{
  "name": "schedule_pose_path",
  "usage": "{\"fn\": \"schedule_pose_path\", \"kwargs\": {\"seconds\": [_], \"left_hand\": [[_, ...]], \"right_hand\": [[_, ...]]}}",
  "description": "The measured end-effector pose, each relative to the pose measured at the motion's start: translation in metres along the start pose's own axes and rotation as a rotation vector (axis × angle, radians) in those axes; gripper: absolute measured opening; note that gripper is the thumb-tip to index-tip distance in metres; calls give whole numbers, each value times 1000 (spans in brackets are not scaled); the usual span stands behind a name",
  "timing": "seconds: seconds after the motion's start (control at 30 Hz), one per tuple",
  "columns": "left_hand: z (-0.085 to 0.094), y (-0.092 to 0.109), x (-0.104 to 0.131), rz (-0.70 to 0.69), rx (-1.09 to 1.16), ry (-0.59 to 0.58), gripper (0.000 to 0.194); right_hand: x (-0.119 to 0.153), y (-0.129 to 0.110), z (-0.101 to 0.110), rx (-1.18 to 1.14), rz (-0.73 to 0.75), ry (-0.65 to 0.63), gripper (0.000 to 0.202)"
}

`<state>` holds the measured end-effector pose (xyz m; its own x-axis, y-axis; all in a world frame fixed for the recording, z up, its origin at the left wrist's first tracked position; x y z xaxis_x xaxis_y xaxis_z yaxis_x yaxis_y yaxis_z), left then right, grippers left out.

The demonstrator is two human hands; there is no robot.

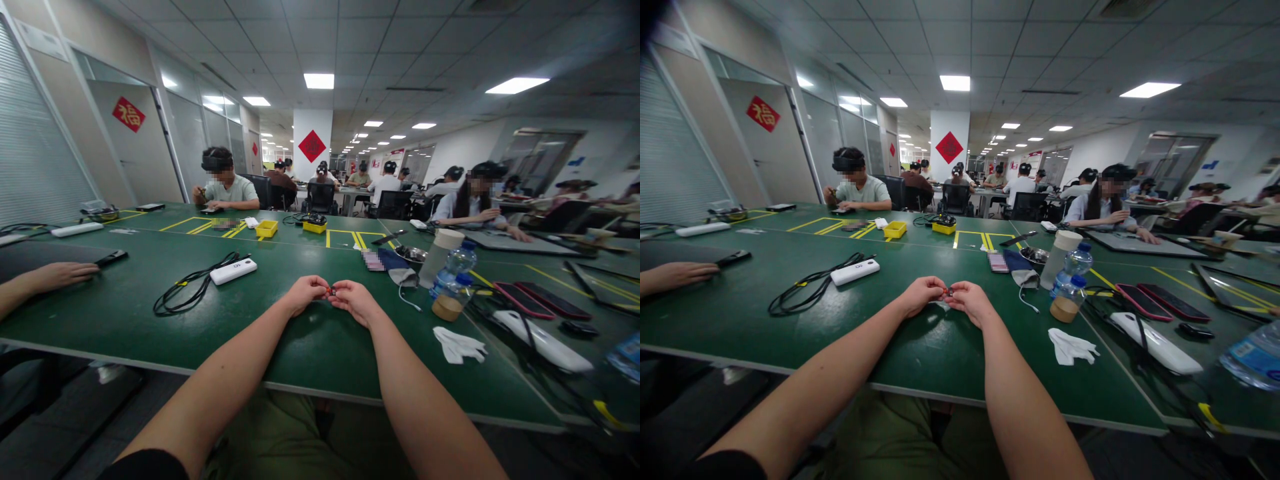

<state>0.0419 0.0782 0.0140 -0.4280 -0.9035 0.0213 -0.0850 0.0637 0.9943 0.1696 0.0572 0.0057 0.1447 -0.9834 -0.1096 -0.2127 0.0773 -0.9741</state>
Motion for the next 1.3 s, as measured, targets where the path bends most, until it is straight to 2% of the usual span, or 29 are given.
{"fn": "schedule_pose_path", "kwargs": {"seconds": [0.43,0.67,0.87,1.03,1.17,1.3], "left_hand": [[1,-3,0,38,36,2,15],[2,1,2,-14,7,13,18],[2,0,0,-29,-10,-1,17],[0,2,1,-10,58,-27,19],[-3,4,2,-10,118,-47,19],[-1,7,3,-47,82,-10,19]], "right_hand": [[1,-1,-2,-33,9,-27,25],[0,-2,-3,-69,31,-39,22],[-1,1,-4,-72,31,-72,27],[2,-4,-9,-114,36,-91,32],[3,-7,-10,-128,42,-82,29],[1,-8,-7,-121,62,-59,26]]}}
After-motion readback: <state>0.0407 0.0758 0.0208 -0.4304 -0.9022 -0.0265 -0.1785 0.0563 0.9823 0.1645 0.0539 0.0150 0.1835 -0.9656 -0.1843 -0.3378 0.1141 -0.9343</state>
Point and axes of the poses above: each hand's wrist, its own x-axis away from the middle knuckle, its own z-axis out of the back of the hand, y = z × x, the point moved 8 cm from there along -x, towards the middle knuckle, and after that the axes turned 10 degrees about z, right-handed, at the moved point
